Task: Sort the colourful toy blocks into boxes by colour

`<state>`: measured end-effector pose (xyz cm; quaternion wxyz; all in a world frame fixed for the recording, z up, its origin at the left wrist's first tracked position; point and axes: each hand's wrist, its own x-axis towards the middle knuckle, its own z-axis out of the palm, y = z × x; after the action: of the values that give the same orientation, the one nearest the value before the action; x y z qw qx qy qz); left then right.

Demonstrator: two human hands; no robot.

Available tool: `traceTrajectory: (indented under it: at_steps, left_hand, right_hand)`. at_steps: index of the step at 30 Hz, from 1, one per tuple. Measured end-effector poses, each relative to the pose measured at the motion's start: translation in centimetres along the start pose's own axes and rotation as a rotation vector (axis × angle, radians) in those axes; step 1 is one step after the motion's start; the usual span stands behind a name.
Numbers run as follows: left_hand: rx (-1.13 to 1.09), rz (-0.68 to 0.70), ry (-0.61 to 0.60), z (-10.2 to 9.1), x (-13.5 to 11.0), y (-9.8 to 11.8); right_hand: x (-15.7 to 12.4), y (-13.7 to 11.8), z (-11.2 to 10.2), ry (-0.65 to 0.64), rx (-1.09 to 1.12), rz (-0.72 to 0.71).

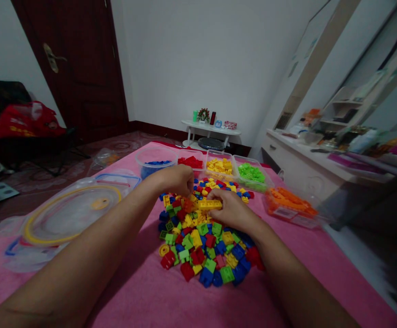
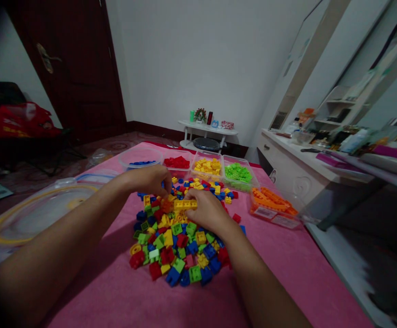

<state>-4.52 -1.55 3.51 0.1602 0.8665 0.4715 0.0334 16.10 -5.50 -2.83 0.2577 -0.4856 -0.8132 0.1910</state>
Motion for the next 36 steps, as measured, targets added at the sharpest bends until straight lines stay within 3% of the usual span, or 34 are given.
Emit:
traceTrajectory:
  at_steps: [4, 6, 12, 18, 25, 29, 36]
  left_hand:
    - [-0.119, 0.012, 0.172, 0.4, 0.6, 0.0]
    - [-0.217, 0.014, 0.224, 0.8, 1.1, 0.1]
    - [-0.662, 0.117, 0.141, 3.0, 2.8, 0.2]
    - [-0.944, 0.134, 0.155, 4.6, 3.6, 0.8]
    - [-0.917, -0.026, 0.669, 6.5, 5.6, -1.2]
    - [-0.918, -0.100, 0.746, 7.3, 6.2, -2.6]
    - [-1.054, -0.111, 0.838, 7.0, 6.0, -3.7]
  right_hand:
    - [0.5, 0.2, -0.9, 0.183, 0.338, 0.192]
    - [0.5, -0.1, -1.3, 0.214, 0.518, 0.264]
    - [0.4, -1.3, -1.3, 0.124, 0.700, 0.301]
    - [0.6, -0.8, -1.6, 0.144, 0.670, 0.339]
    - [0.9, 0.8, -2.3, 0.258, 0.659, 0.419]
    - [4.1, 2.5, -3.3, 0.270, 0.509, 0.451]
    - [11.3, 4.5, -7.3, 0.386, 0.241, 0.467]
